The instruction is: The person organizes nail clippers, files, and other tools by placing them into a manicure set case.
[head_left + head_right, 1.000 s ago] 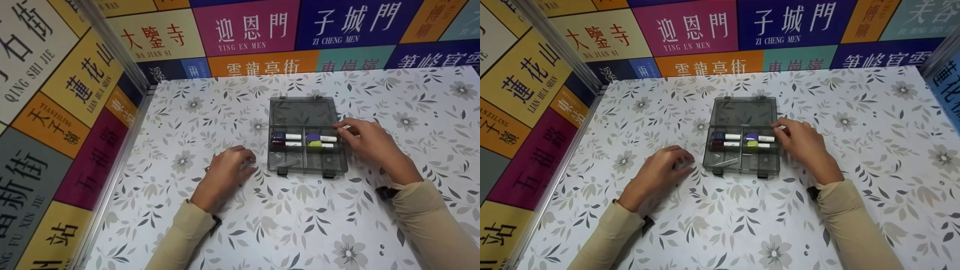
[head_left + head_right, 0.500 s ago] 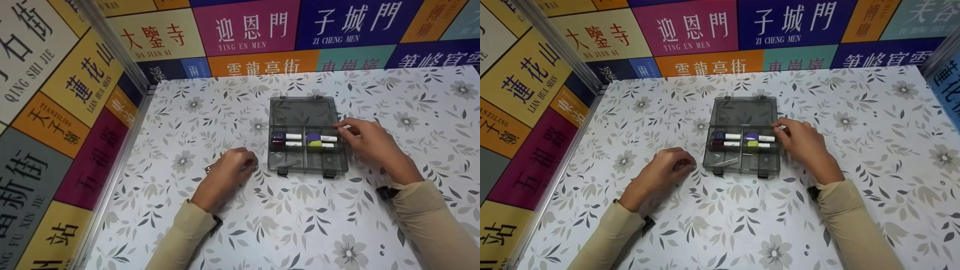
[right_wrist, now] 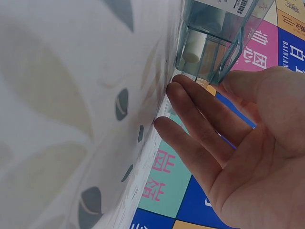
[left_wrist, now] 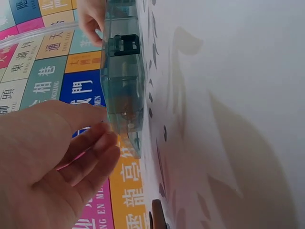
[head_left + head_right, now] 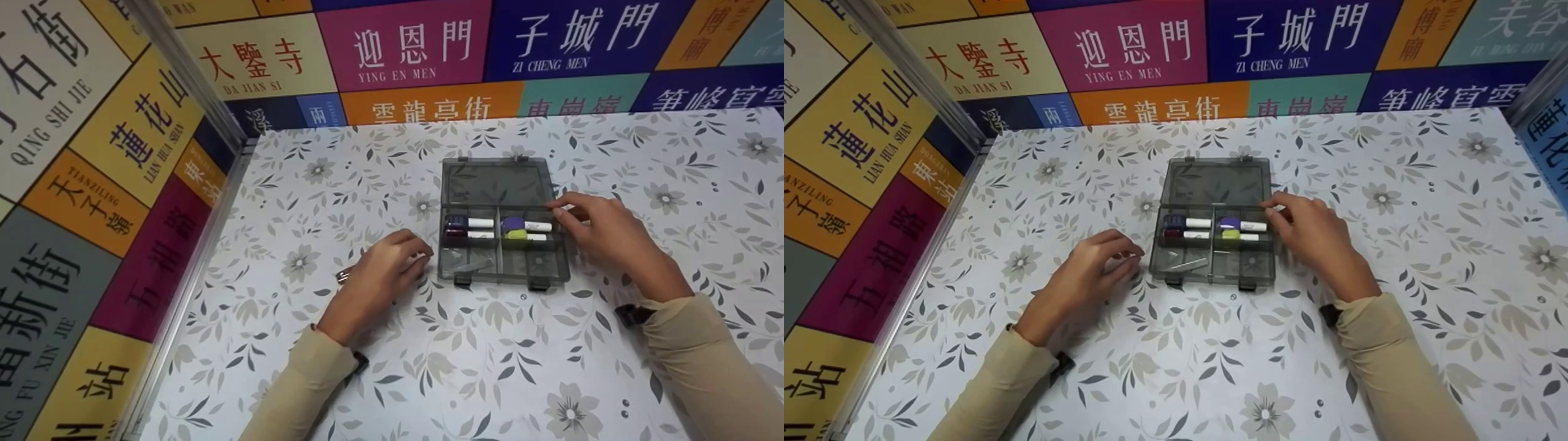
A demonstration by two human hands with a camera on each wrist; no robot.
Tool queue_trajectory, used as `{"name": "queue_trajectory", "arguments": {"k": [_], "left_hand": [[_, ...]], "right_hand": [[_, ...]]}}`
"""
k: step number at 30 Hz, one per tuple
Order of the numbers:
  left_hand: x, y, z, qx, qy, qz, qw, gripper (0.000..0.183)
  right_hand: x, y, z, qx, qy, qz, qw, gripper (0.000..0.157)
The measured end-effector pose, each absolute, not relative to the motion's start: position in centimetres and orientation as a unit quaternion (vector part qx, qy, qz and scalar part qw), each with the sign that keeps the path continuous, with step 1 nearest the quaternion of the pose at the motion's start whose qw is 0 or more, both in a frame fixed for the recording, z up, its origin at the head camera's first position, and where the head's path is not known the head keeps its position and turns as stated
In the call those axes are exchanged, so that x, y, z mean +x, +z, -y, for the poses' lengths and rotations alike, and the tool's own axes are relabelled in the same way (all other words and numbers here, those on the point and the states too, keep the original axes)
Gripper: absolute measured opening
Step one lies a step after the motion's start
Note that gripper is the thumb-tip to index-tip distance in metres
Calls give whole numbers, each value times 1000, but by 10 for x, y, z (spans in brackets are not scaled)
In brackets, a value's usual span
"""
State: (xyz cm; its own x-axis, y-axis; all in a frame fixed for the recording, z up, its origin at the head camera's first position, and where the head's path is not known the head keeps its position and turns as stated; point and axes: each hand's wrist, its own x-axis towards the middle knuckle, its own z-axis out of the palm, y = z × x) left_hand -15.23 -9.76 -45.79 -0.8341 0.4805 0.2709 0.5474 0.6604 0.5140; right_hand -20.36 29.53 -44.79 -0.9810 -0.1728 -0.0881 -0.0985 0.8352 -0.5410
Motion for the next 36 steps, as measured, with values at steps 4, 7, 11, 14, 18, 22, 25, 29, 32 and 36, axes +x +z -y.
{"name": "queue_trajectory", "arguments": {"k": [4, 7, 11, 14, 18, 22, 25, 29, 32, 36], "left_hand": [[-154, -456, 93, -291, -296, 907, 73, 14], [-155, -456, 90, -295, -297, 905, 74, 15], [-154, -456, 84, -298, -302, 903, 71, 14], [-156, -455, 78, -302, -298, 903, 73, 13], [-157, -454, 70, -314, -277, 905, 75, 12], [-159, -455, 65, -324, -244, 910, 88, 11], [-159, -457, 63, -329, -227, 911, 103, 11], [-160, -458, 62, -330, -223, 911, 107, 12], [-160, -459, 61, -329, -223, 912, 104, 15], [-160, -461, 61, -328, -223, 913, 101, 15]], "right_hand": [[-204, -448, -296, -72, -279, -955, 67, 44], [-205, -448, -296, -71, -279, -955, 70, 44], [-205, -448, -296, -70, -278, -955, 72, 45], [-205, -449, -296, -70, -278, -955, 72, 45], [-204, -449, -296, -72, -277, -956, 68, 44], [-203, -448, -296, -77, -278, -955, 65, 42], [-203, -448, -296, -78, -278, -955, 65, 42], [-204, -447, -296, -78, -280, -955, 66, 41], [-204, -447, -296, -79, -281, -954, 64, 41], [-204, -447, -296, -78, -280, -955, 61, 41]]}}
